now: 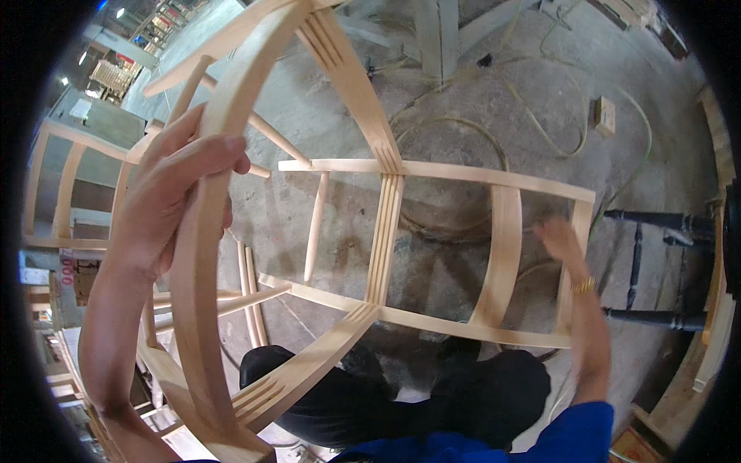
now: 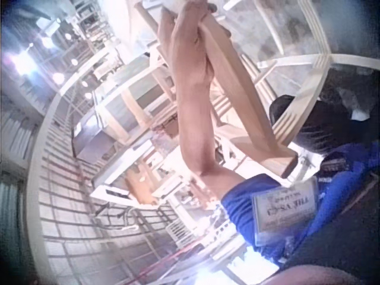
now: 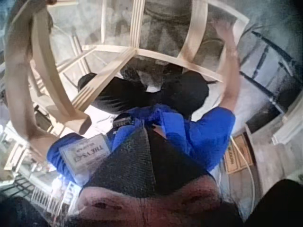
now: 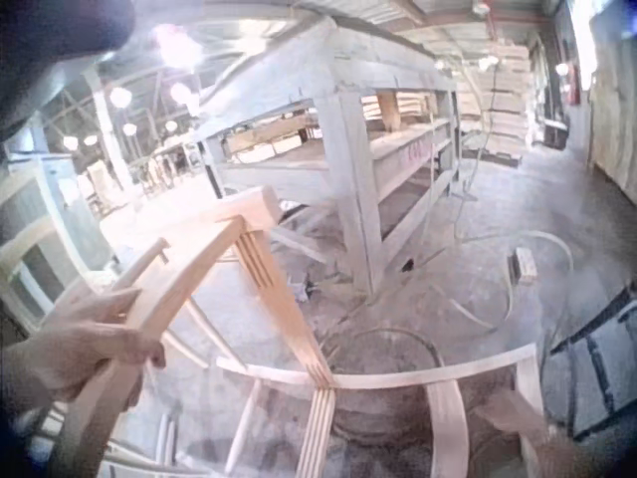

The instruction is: The person assembles a wooden chair frame by hand, inserting legs and stretchers into the seat frame and then attaching the backrest. The person works on the floor in a workshop, handling multiple wooden components to form a complete chair structure.

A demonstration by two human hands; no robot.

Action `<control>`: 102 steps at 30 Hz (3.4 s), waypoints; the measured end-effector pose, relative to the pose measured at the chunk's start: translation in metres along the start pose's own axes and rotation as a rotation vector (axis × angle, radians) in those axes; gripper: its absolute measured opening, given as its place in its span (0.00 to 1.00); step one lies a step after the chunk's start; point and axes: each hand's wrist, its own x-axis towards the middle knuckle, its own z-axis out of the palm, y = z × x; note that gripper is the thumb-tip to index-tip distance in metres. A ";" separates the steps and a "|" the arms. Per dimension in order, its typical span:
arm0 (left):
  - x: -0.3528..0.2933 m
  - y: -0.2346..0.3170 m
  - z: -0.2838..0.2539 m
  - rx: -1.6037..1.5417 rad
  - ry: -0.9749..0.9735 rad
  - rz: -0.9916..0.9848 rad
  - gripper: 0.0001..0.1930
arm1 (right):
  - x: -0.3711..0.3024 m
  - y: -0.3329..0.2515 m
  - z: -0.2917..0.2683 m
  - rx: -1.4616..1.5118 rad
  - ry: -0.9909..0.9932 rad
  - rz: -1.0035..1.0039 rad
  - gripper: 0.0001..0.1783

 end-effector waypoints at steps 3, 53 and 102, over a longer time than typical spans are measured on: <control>-0.001 -0.011 -0.001 0.034 0.075 0.039 0.32 | -0.053 -0.039 0.042 0.677 -0.100 0.522 0.34; -0.148 0.322 -0.030 -1.638 -0.468 -0.123 0.14 | -0.576 -0.244 -0.910 -0.363 1.102 0.927 0.36; 0.333 0.683 -0.177 -0.824 0.703 0.512 0.20 | 0.307 0.077 -1.176 1.223 0.448 -0.904 0.25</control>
